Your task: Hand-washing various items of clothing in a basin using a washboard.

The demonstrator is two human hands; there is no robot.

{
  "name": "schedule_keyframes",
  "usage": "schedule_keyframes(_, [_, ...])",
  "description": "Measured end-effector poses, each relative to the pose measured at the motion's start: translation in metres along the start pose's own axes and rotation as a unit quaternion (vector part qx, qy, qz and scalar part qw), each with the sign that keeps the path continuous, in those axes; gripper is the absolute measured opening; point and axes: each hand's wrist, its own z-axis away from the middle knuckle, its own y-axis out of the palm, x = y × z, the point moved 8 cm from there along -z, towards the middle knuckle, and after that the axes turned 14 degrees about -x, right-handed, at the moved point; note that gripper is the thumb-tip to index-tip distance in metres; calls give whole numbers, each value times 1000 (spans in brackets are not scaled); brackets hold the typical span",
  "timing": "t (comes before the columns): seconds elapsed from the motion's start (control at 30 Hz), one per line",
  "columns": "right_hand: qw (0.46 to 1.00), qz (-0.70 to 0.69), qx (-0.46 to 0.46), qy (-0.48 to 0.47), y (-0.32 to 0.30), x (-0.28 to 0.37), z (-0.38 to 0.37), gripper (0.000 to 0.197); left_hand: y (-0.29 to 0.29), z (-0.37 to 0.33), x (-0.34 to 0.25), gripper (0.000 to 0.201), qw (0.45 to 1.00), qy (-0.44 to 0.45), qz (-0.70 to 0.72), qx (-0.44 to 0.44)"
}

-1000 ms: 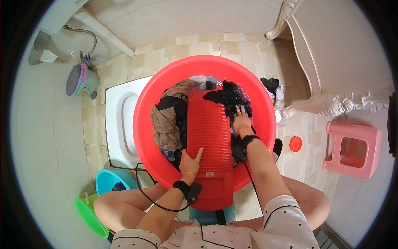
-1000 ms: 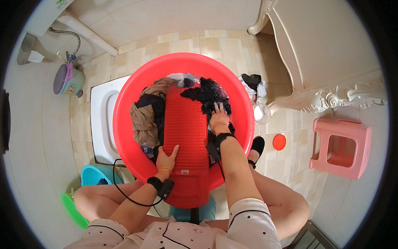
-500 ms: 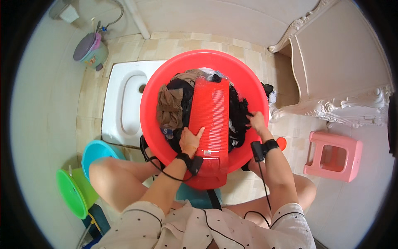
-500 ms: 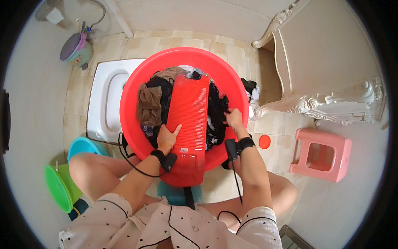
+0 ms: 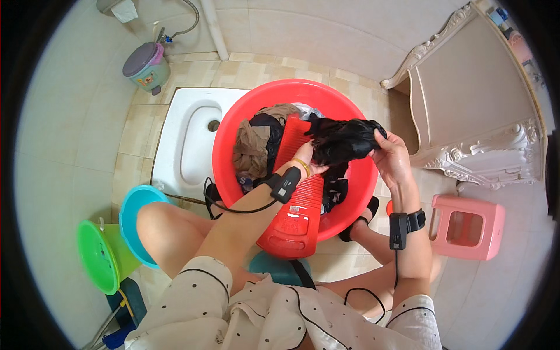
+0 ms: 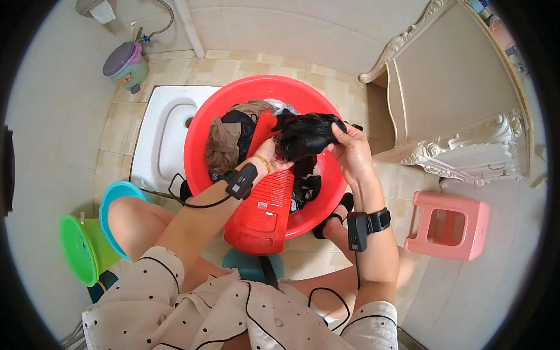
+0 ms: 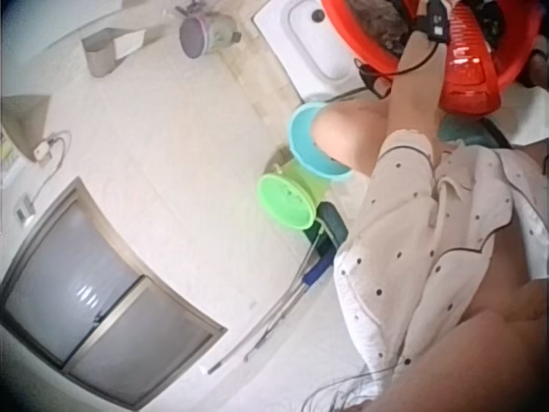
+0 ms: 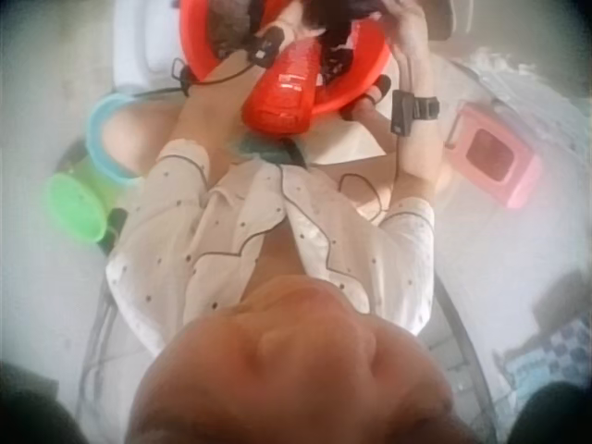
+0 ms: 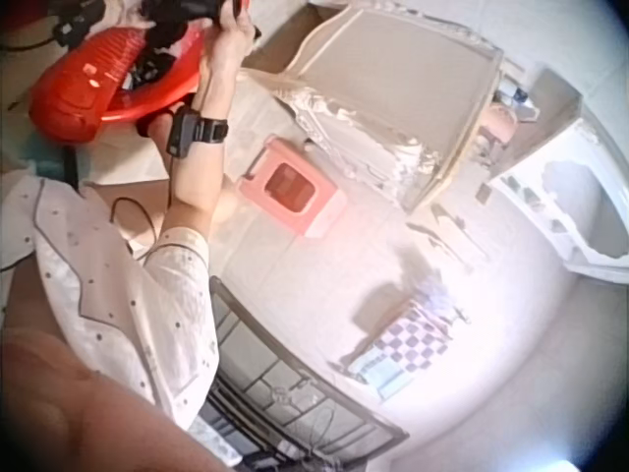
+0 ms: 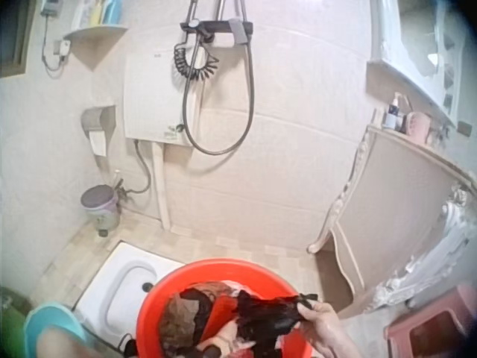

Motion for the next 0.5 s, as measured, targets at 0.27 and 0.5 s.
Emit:
schedule_keyframes(0.27, [989, 115, -81, 52, -70, -131, -33, 34, -90, -10, -51, 36, 815, 306, -488, -65])
schedule_keyframes(0.5, [781, 611, -120, -57, -67, -250, -60, 117, -96, -2, -52, 73, 438, 488, -723, -218])
